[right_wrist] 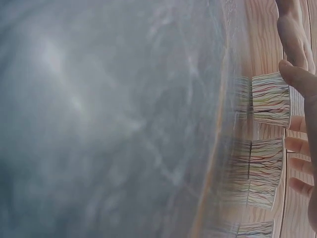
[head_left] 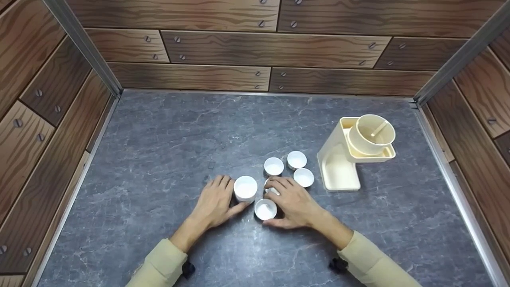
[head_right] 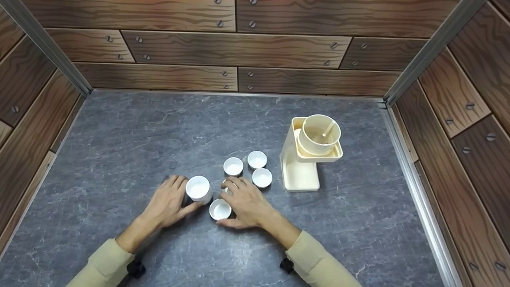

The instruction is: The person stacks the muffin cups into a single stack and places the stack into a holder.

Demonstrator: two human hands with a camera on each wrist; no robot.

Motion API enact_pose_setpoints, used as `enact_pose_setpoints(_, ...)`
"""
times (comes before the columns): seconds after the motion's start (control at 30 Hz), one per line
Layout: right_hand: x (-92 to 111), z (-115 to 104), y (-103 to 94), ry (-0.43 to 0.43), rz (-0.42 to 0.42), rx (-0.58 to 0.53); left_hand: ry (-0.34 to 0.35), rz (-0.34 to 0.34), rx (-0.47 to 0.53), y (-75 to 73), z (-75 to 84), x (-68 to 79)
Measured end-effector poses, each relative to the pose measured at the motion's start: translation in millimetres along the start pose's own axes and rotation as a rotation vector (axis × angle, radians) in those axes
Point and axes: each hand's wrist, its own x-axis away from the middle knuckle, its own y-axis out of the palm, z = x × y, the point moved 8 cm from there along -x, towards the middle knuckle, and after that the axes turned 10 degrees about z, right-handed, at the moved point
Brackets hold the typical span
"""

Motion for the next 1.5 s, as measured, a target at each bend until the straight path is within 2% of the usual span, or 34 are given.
enact_pose_setpoints(0.4,-3.5,9.6,-14.2,0.049,0.013,0.006,0.011,0.017,-0.025,-0.5,0.7,-1.2)
enact_pose_setpoints(0.7,-6.6,19.0,-28.6,0.064,0.082,-0.02,0.014,0.04,-0.013,-1.7,1.1,-1.2)
enact_pose_setpoints(0.93,-10.4,24.5,-38.0,0.075,0.126,-0.03,0.001,0.025,0.004,-1.6,0.3,-0.8)
enact_pose_setpoints(1.3,-22.5,30.3,-52.1,0.072,0.22,-0.079,0.013,0.04,-0.003,-1.6,0.6,-0.3)
enact_pose_setpoints(1.5,-31.2,30.4,-57.6,0.062,0.244,-0.087,0.012,0.036,-0.012,-1.7,1.3,-0.4)
